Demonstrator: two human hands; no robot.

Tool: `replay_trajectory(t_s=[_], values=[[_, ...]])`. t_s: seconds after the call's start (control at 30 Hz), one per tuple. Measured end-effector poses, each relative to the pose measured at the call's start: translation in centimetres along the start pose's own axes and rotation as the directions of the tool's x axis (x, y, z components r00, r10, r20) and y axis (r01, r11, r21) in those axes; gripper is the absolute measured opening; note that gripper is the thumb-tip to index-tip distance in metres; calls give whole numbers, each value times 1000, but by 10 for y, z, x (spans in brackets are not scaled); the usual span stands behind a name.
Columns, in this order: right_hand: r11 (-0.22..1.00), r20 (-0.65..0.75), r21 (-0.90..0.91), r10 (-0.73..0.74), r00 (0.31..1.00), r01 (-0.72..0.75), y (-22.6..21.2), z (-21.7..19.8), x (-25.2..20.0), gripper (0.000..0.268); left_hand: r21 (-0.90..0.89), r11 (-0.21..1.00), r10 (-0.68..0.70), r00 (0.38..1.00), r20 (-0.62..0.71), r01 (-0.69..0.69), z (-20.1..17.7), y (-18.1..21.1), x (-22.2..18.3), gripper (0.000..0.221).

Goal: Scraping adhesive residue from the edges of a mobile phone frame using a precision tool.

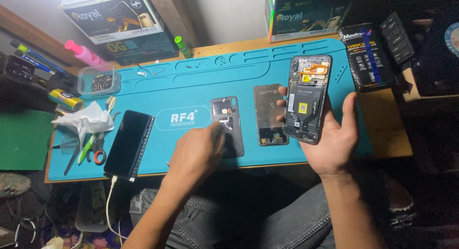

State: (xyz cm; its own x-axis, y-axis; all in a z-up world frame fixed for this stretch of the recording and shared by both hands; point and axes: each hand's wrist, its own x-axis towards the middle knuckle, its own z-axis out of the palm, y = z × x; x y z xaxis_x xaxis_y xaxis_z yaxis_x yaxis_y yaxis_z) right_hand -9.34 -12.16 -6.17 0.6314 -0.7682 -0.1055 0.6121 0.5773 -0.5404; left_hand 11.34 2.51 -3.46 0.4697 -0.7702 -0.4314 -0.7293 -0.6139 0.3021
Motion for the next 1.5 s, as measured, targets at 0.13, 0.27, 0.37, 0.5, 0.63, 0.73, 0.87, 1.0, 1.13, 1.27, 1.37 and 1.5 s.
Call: replay_trajectory(t_s=[0.13,0.27,0.37,0.5,0.63,0.73,0.87,1.0,1.13,1.27,1.37,1.5], values=[[999,-45,-36,10,999,-12,-2,6,0,91,-30,999,-19,999,-26,18,-3,-9,5,33],[1000,-36,20,20,999,-19,-4,9,-1,93,-3,988,143,917,-371,-155,13,-40,28,30],[998,-15,59,35,999,-34,-5,11,-2,93,117,940,333,786,-521,-320,20,-63,48,49],[994,34,108,30,999,-34,-3,14,-3,92,174,878,435,590,-681,-447,19,-42,36,43],[999,29,35,-6,1000,5,13,19,-6,90,-527,710,99,807,-582,-467,37,34,-9,26],[999,190,14,-34,981,32,22,23,-14,88,-989,137,-26,998,-59,-55,54,65,-20,41],[872,330,462,-2,944,-160,12,27,-22,114,-959,-282,-35,999,-5,-15,43,63,-15,27],[898,288,346,173,942,-271,-8,9,-16,95,-990,-119,234,966,-107,-81,11,35,-16,43],[685,493,148,574,654,-713,8,-34,-3,106,-963,167,456,883,-114,-210,-12,27,-14,45],[517,345,59,792,503,-854,15,-47,-10,74,-903,392,335,941,-38,-176,-14,43,-15,39],[616,229,-20,769,597,-787,5,-18,-17,58,-714,586,231,923,-307,-384,-2,40,-15,31],[685,339,33,677,653,-727,4,-1,-16,85,-472,656,244,758,-605,-588,5,32,-28,18]])
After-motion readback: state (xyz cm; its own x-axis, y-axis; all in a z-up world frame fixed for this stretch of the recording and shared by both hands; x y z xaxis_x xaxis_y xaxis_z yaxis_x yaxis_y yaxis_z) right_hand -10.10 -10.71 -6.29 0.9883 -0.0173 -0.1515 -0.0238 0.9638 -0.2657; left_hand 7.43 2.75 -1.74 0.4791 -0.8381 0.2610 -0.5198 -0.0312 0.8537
